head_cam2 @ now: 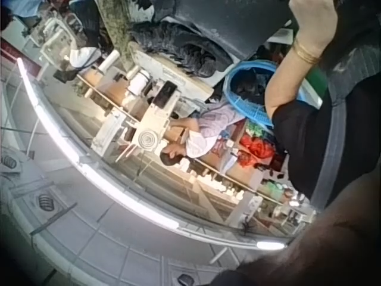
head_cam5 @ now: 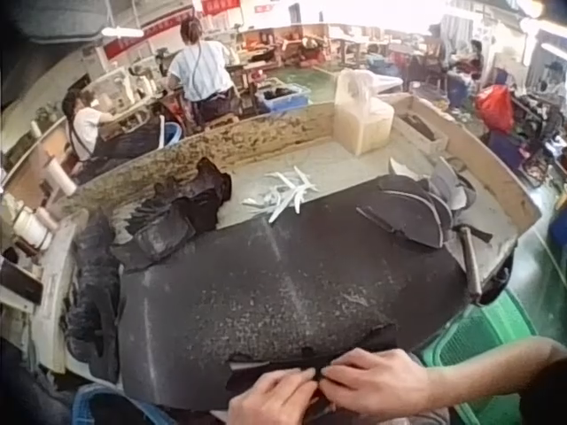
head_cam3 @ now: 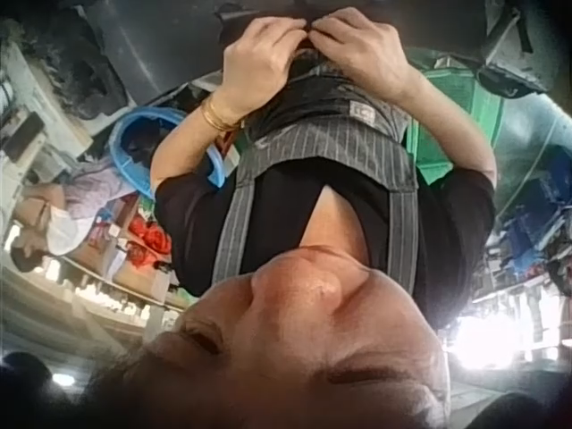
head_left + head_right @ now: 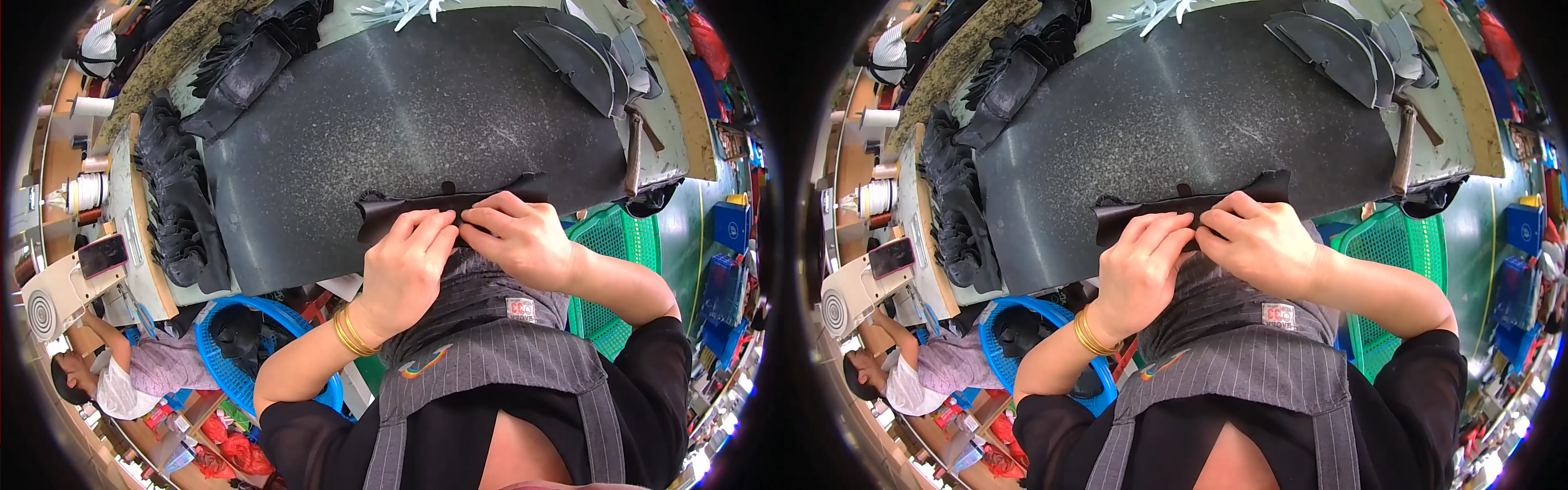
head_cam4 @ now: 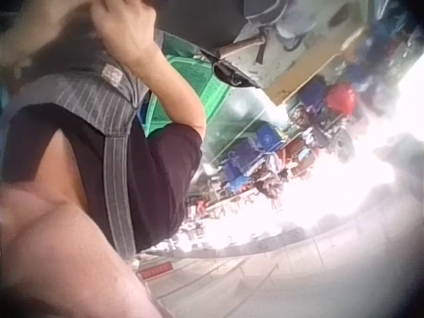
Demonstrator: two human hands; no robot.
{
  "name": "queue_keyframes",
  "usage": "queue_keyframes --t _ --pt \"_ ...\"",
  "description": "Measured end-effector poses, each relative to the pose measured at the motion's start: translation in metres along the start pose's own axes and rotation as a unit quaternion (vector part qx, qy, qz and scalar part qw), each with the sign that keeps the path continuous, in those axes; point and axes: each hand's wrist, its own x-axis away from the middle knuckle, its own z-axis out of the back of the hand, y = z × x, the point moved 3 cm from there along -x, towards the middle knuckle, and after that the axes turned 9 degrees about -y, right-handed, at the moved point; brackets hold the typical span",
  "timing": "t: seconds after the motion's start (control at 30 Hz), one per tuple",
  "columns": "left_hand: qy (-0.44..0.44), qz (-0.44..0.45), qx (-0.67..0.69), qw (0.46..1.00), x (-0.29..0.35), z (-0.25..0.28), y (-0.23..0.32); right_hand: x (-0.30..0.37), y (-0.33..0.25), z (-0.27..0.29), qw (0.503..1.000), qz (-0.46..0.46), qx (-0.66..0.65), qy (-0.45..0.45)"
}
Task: The person is preparing shoe upper components by folding and pressing edges and applying reinforcement strips at a workbench.
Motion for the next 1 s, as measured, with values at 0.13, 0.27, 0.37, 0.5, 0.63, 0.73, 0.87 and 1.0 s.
queue_keyframes --t 0.13,0.27,0.37,0.5,0.63,0.73,0.87,1.0 --pt "-0.013 -0.045 -0.057 0.997 -0.002 0.002 0.004 -0.001 0.000 0.001 0.999 0.011 -0.018 -0.037" --pt "-0.008 -0.154 -0.214 0.965 0.000 -0.007 0.010 0.007 -0.014 -0.003 0.993 0.034 0.104 -0.034" --pt "-0.030 -0.128 -0.208 0.969 0.000 -0.008 0.016 0.019 -0.008 -0.004 0.992 0.028 0.123 0.003" --pt "-0.001 -0.107 -0.162 0.981 -0.009 -0.024 0.026 0.031 0.013 0.020 0.980 -0.072 0.135 0.130" --pt "0.044 -0.064 -0.156 0.985 -0.018 -0.034 0.035 0.034 0.020 0.015 0.939 -0.277 -0.084 0.185" --pt "0.080 0.022 -0.083 0.993 -0.021 -0.037 0.036 0.019 0.031 0.019 0.846 -0.398 -0.319 0.155" --pt "0.060 -0.044 -0.180 0.981 -0.019 -0.047 0.041 0.016 0.059 0.008 0.833 -0.401 -0.373 0.073" --pt "0.052 -0.049 -0.175 0.982 -0.021 -0.050 0.038 0.018 0.051 0.006 0.858 -0.303 -0.413 0.030"
